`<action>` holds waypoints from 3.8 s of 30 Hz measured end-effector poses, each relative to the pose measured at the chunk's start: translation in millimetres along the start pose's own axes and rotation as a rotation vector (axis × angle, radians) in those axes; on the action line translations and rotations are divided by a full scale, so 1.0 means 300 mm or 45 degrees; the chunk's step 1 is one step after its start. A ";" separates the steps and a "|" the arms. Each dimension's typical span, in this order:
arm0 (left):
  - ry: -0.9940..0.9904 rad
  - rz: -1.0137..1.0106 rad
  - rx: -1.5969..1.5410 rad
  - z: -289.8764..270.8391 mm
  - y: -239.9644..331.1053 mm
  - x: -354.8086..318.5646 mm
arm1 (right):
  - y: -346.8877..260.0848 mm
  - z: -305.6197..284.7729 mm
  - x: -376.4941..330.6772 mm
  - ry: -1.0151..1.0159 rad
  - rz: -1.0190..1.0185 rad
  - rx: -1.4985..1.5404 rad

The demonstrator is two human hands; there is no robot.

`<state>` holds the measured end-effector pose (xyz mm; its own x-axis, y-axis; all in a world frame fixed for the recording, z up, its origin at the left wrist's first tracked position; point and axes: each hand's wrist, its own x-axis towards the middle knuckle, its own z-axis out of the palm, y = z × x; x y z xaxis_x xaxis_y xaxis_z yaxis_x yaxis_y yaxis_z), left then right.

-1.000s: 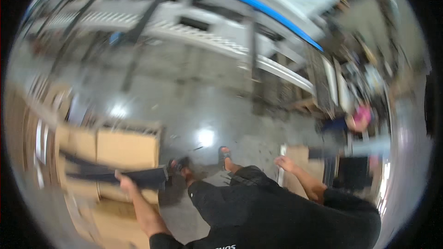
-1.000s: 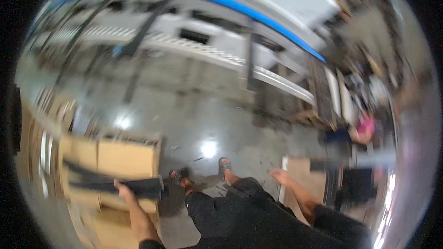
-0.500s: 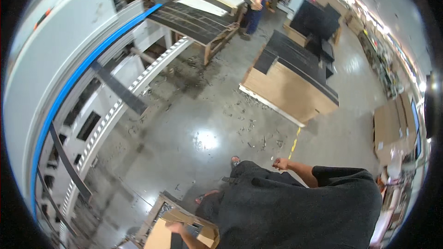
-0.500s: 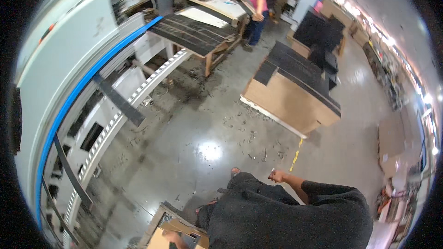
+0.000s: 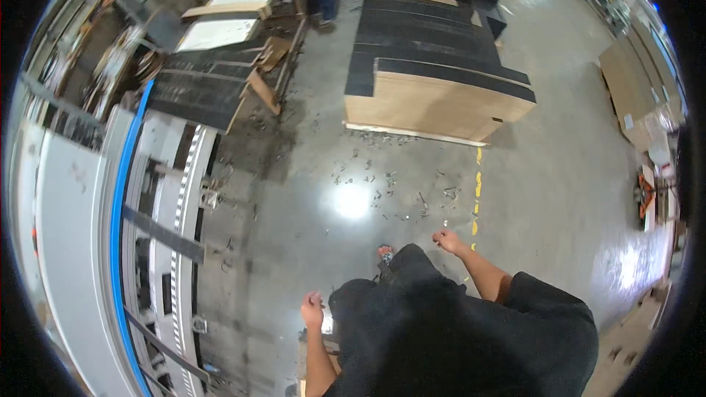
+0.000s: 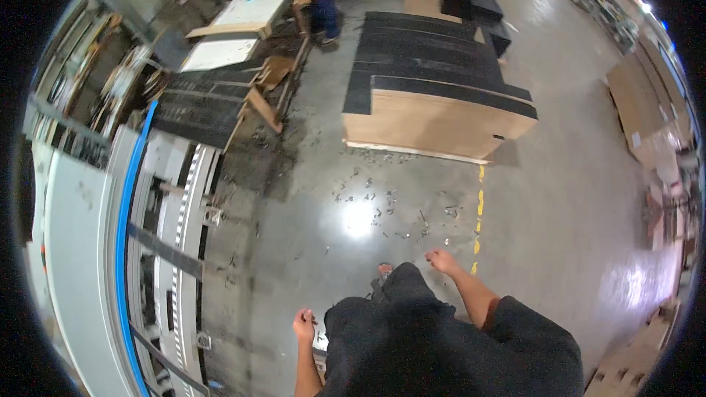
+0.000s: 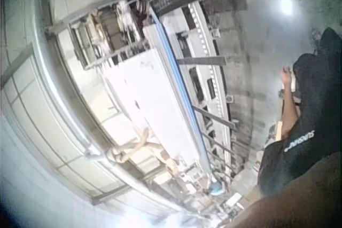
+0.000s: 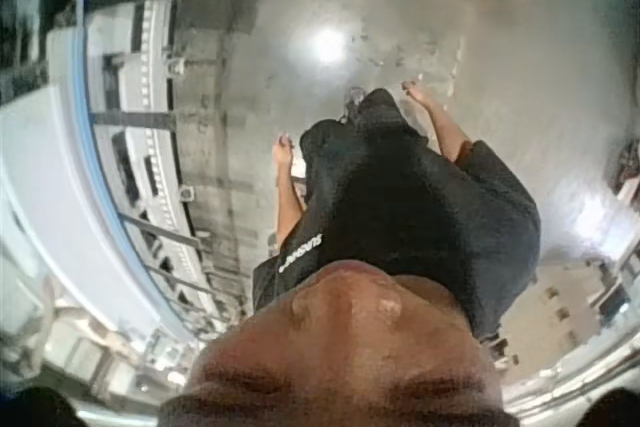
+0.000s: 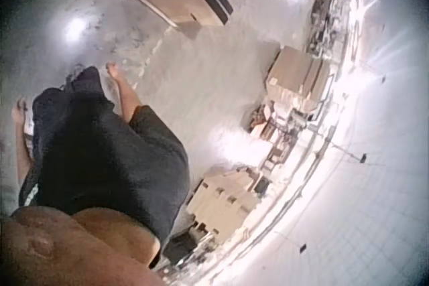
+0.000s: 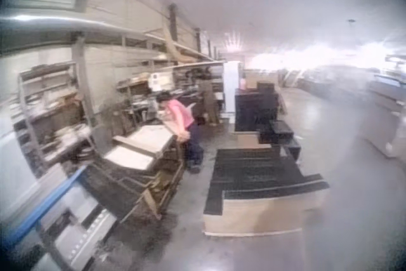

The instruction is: The person picks up and organizes black and wood-textured boards from the floor and a workbench, moving them between different surfaces and an edge-banding machine.

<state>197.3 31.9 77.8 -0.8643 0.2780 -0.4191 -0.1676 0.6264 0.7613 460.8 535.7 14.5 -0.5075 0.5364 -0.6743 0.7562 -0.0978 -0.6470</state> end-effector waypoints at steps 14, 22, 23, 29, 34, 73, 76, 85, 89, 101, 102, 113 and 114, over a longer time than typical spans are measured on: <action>-0.358 0.046 0.063 0.111 0.536 0.905 | -0.189 -0.005 0.263 0.196 0.311 0.220; -0.613 0.227 -0.060 0.339 1.133 1.567 | -0.522 -0.123 0.321 0.395 0.399 0.531; -0.707 0.270 0.036 0.371 1.210 1.639 | -0.539 -0.141 0.322 0.459 0.544 0.571; -0.962 0.462 0.039 0.720 1.709 1.893 | -0.582 -0.251 0.310 0.604 0.568 1.153; -1.004 0.761 0.267 1.106 2.118 1.814 | -0.613 -0.403 0.426 0.703 0.586 1.456; -2.156 -0.552 0.947 4.028 2.651 1.346 | -0.011 -1.877 1.825 1.229 -0.097 3.117; -2.256 -0.674 0.984 4.026 2.694 1.336 | -0.035 -1.884 1.776 1.237 -0.071 3.026; -2.154 -0.223 0.931 3.969 2.795 1.240 | -0.209 -2.160 1.583 1.527 0.272 3.079; -2.277 -0.609 0.739 3.994 2.755 1.286 | -0.194 -2.140 1.576 1.381 0.231 3.076; -2.122 0.054 1.110 4.095 2.617 1.415 | -0.033 -1.994 1.759 1.201 0.125 3.047; -2.304 -0.031 1.099 4.109 2.623 1.432 | -0.027 -1.994 1.759 1.191 0.119 3.025; -2.092 0.249 1.238 4.095 2.605 1.427 | -0.011 -1.871 1.757 1.108 0.050 2.851; -2.123 0.307 1.270 4.092 2.610 1.436 | -0.006 -1.870 1.751 1.100 0.049 2.835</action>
<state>275.7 1536.1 -114.0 0.5133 0.3289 -0.7927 0.6660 0.4299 0.6096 424.5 1288.1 -139.0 0.1484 0.5424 -0.8269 -0.9385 -0.1864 -0.2907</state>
